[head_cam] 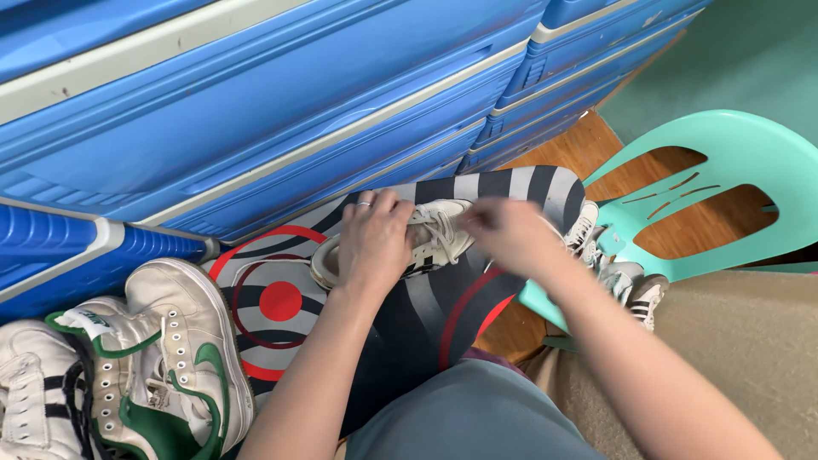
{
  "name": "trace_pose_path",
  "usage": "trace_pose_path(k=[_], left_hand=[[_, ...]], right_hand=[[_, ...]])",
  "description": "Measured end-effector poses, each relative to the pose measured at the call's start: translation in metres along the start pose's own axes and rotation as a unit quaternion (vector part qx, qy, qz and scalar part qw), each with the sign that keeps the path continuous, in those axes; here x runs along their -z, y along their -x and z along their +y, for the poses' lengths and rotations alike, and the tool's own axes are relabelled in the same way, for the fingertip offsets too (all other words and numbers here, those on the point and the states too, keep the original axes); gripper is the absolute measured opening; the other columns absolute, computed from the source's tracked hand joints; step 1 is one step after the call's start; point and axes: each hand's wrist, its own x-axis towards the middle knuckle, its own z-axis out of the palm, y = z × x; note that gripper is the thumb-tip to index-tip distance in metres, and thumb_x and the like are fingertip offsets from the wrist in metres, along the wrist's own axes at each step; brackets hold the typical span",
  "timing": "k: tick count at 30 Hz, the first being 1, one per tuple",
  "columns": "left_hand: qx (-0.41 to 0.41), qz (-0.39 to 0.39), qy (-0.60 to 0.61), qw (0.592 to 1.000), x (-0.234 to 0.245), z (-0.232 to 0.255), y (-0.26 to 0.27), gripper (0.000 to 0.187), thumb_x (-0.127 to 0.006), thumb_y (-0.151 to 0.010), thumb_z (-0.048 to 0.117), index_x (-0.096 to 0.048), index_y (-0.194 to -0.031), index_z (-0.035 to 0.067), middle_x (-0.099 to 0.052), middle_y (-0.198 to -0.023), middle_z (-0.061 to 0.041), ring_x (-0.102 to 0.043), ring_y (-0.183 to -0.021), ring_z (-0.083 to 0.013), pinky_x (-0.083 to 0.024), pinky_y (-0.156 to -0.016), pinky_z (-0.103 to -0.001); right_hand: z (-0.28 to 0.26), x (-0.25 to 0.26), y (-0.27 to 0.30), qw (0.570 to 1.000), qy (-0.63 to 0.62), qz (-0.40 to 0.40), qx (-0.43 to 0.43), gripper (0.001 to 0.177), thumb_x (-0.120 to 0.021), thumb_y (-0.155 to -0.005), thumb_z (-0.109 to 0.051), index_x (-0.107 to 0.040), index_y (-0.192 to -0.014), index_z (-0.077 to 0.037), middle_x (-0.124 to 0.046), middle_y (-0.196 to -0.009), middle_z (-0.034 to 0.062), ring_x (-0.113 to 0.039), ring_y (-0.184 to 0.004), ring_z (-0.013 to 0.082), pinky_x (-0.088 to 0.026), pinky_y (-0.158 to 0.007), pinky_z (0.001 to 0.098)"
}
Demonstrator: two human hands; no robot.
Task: The person sits on the floor and laces a pair of white sneakers. They thread the laces through the eyelets, tighten them, and tie a bow on each shoe. The shoes are handled one at a time and placed on the floor after lacing.
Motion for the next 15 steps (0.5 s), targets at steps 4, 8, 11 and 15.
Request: trace_pose_path(k=[4,8,11,15], left_hand=[[-0.025,-0.028,-0.005,0.999,-0.014,-0.015,-0.004,0.019,-0.076,-0.077,0.011,-0.079,-0.096,0.013,-0.07,-0.102,-0.004,-0.066,-0.105,-0.0266,-0.053,-0.089,-0.044],[-0.003,-0.019,0.066,0.998,-0.017,-0.019,-0.009,0.013,-0.073,-0.083,0.012,-0.08,-0.094,0.012,-0.072,-0.1,-0.005,-0.068,-0.098,-0.0294,-0.056,-0.083,-0.045],[0.027,-0.04,0.094,0.994,-0.012,-0.02,-0.014,0.015,-0.07,-0.085,0.013,-0.081,-0.096,0.013,-0.072,-0.099,-0.007,-0.068,-0.095,-0.0326,-0.055,-0.08,-0.047],[0.058,-0.055,0.155,0.985,-0.015,-0.017,-0.01,0.016,-0.067,-0.087,0.013,-0.08,-0.097,0.012,-0.072,-0.099,-0.008,-0.07,-0.092,-0.0333,-0.056,-0.081,-0.046]], right_hand=[[-0.046,-0.039,-0.012,0.998,0.042,0.017,0.054,0.03,-0.079,-0.08,-0.042,-0.082,-0.088,-0.013,-0.078,-0.085,0.0124,-0.075,-0.081,0.0302,-0.059,-0.077,0.0419],[-0.026,-0.052,-0.023,0.995,-0.02,0.047,0.09,0.024,-0.078,-0.08,-0.036,-0.082,-0.089,-0.014,-0.078,-0.082,0.0099,-0.077,-0.076,0.0266,-0.061,-0.075,0.0388],[-0.025,-0.052,-0.016,0.992,-0.039,0.094,0.073,0.029,-0.083,-0.074,-0.037,-0.078,-0.089,-0.012,-0.076,-0.08,0.0062,-0.075,-0.075,0.0254,-0.059,-0.07,0.0393],[-0.03,-0.047,0.001,0.983,0.02,0.155,0.099,0.029,-0.087,-0.07,-0.04,-0.081,-0.087,-0.018,-0.071,-0.082,0.004,-0.072,-0.075,0.0264,-0.055,-0.064,0.0411]])
